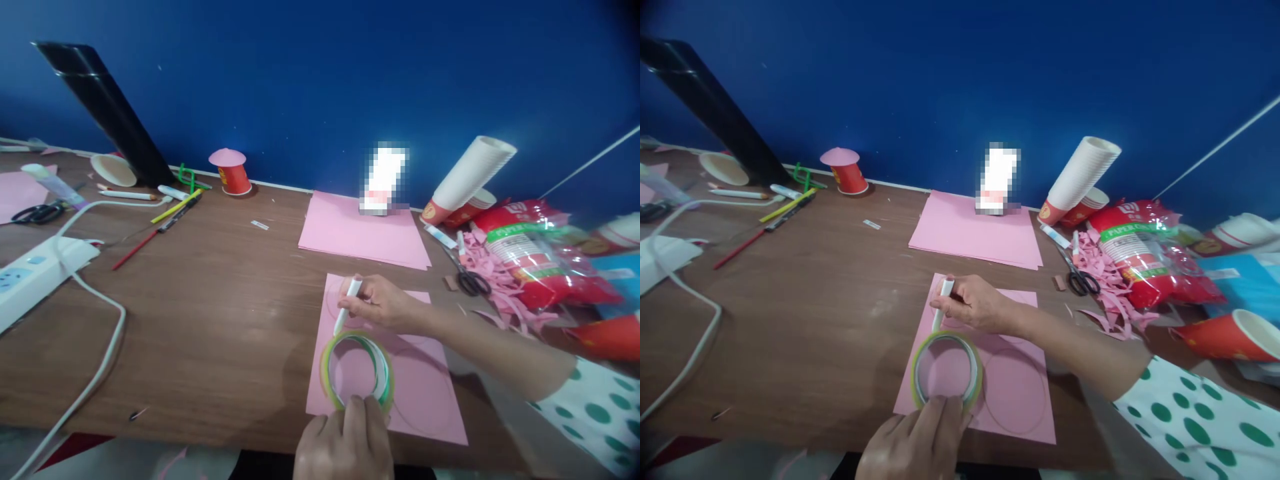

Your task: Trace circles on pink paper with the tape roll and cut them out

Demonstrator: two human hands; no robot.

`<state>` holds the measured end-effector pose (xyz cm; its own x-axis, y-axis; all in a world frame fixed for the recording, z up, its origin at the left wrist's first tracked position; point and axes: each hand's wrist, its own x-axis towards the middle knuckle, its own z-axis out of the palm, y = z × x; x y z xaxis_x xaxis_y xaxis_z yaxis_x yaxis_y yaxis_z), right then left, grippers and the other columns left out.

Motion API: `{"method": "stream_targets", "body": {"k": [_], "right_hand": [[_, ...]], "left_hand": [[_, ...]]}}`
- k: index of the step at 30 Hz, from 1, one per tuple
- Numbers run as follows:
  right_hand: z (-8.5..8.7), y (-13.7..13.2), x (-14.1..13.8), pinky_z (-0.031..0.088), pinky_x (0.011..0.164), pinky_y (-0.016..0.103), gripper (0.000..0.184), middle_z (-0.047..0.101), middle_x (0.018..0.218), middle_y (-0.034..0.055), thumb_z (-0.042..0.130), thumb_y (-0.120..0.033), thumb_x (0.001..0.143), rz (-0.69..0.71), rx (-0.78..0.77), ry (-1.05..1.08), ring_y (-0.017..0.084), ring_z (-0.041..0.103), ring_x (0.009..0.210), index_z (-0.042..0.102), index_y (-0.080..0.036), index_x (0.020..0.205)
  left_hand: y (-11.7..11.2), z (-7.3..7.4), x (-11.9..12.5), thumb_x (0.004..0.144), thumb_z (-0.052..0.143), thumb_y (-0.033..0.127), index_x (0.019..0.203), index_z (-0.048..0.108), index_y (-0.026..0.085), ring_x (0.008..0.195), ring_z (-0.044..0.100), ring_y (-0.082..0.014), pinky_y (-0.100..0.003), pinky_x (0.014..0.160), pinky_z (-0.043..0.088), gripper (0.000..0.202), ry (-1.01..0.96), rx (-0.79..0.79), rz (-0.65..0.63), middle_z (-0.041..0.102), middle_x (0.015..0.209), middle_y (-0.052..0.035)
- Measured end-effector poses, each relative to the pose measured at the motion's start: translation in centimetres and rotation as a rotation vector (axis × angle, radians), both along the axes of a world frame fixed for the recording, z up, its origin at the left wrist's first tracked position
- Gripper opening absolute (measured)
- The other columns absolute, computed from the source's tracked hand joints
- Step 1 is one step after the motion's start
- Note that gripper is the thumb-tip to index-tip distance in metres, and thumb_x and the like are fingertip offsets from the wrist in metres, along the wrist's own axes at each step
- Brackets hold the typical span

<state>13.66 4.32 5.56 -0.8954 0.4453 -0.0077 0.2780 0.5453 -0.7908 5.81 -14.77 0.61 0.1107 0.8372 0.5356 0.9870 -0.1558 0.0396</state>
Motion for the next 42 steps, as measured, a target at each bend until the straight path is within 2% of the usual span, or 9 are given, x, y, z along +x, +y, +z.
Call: {"method": "stream_targets", "body": {"k": [7,12,20,23,25,29,36,42], "right_hand": [[-0.9,-1.4,3.5,0.036,0.051,0.02,0.026,0.056,0.062,-0.0016,0.053,-0.039,0.085,-0.255,-0.17,0.07,0.009,0.047,0.054,0.059,-0.015,0.076],[-1.2,-2.7,6.3,0.033,0.049,0.019,0.024,0.054,0.06,-0.0025,0.053,-0.036,0.085,-0.357,-0.176,0.093,0.008,0.044,0.052,0.059,-0.015,0.076],[-1.2,-6.3,9.4,0.034,0.052,0.019,0.019,0.055,0.063,-0.0018,0.053,-0.03,0.085,-0.475,-0.021,0.093,0.009,0.045,0.056,0.061,-0.014,0.078],[-1.4,-8.1,10.1,0.035,0.052,0.019,0.016,0.058,0.065,-0.0009,0.054,-0.029,0.084,-0.492,0.048,0.069,0.009,0.047,0.056,0.062,-0.015,0.082],[-1.5,-9.2,10.4,0.038,0.057,0.02,0.014,0.061,0.07,0.0008,0.054,-0.027,0.084,-0.486,0.113,0.07,0.011,0.051,0.061,0.062,-0.016,0.086],[-1.9,-11.3,10.8,0.042,0.066,0.023,0.012,0.063,0.076,0.0032,0.053,-0.025,0.085,-0.475,0.217,0.133,0.013,0.056,0.069,0.061,-0.016,0.088],[-2.1,-14.1,10.9,0.043,0.061,0.024,0.014,0.061,0.07,0.0042,0.051,-0.027,0.087,-0.473,0.4,0.106,0.014,0.054,0.064,0.06,-0.016,0.087],[-2.4,-15.4,10.7,0.045,0.064,0.025,0.014,0.062,0.073,0.006,0.051,-0.025,0.086,-0.49,0.444,0.131,0.016,0.056,0.067,0.06,-0.015,0.087]], "left_hand": [[0.0,0.6,-0.6,0.081,0.056,0.021,0.085,0.06,0.019,0.044,0.054,-0.012,-0.027,0.043,0.034,0.006,0.063,-0.046,-0.038,0.061,0.062,0.0009],[0.0,1.3,-0.6,0.083,0.053,0.02,0.085,0.061,0.021,0.048,0.056,-0.0139,-0.028,0.047,0.037,0.008,0.061,-0.125,-0.042,0.062,0.063,0.0013],[-0.1,1.9,-0.5,0.086,0.049,0.023,0.086,0.064,0.023,0.052,0.06,-0.0153,-0.028,0.051,0.039,0.015,0.12,-0.168,-0.022,0.066,0.069,0.001],[0.0,2.3,-0.5,0.086,0.05,0.023,0.086,0.065,0.023,0.051,0.059,-0.0146,-0.027,0.05,0.039,0.015,0.153,-0.164,-0.018,0.066,0.069,0.0012],[0.0,2.5,-0.5,0.086,0.05,0.024,0.084,0.065,0.023,0.049,0.059,-0.014,-0.027,0.049,0.038,0.015,0.183,-0.152,-0.013,0.066,0.068,0.0016],[0.1,3.0,-0.4,0.086,0.05,0.024,0.084,0.065,0.022,0.047,0.058,-0.0133,-0.025,0.045,0.036,0.016,0.242,-0.151,-0.015,0.066,0.067,0.001],[0.0,3.4,-0.4,0.086,0.048,0.021,0.086,0.065,0.024,0.048,0.06,-0.0142,-0.023,0.043,0.036,0.018,0.24,-0.213,-0.023,0.067,0.07,0.0003],[-0.1,3.2,-0.7,0.085,0.049,0.018,0.092,0.065,0.026,0.053,0.063,-0.0152,-0.023,0.044,0.039,0.019,0.224,-0.263,-0.037,0.07,0.081,0.0002]]}}
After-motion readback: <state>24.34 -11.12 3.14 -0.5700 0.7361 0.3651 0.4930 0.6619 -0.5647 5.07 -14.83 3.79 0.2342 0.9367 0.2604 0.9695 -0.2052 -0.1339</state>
